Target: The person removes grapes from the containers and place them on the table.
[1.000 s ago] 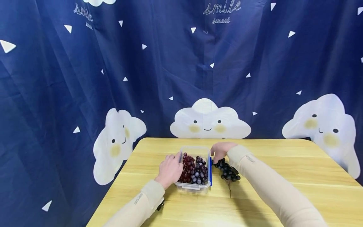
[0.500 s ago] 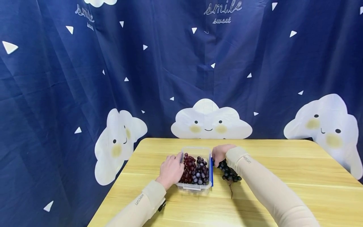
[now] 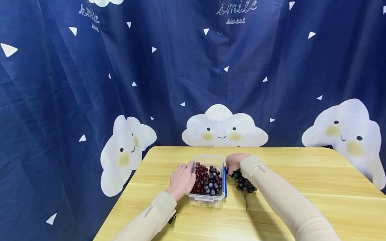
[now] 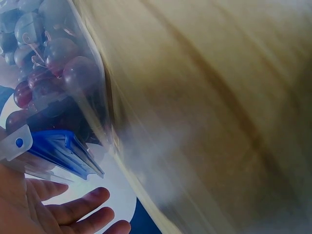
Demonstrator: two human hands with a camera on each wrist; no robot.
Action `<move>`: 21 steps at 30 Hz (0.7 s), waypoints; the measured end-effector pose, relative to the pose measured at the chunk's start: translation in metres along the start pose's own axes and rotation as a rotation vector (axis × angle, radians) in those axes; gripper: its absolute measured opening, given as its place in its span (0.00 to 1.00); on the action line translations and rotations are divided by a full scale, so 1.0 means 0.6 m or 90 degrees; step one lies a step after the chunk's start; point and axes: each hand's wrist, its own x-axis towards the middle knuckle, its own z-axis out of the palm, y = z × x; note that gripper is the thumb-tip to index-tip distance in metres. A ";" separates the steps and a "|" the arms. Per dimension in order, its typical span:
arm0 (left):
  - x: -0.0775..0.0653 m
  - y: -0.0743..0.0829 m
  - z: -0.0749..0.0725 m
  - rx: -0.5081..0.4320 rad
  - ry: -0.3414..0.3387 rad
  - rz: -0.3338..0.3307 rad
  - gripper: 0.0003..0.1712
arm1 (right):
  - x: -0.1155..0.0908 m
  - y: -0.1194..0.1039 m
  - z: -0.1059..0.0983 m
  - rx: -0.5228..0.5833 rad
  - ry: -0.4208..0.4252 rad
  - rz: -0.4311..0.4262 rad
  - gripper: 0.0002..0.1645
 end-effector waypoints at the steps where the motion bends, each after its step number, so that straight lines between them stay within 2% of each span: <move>1: 0.000 0.000 0.000 0.000 -0.001 0.000 0.30 | 0.000 0.001 0.000 0.003 -0.001 -0.001 0.07; 9: -0.001 0.000 0.000 0.002 -0.004 -0.001 0.30 | 0.003 0.017 0.009 0.061 0.004 0.013 0.25; 21: -0.002 0.004 -0.004 0.002 -0.001 0.001 0.30 | -0.004 0.043 0.015 0.055 0.032 0.041 0.26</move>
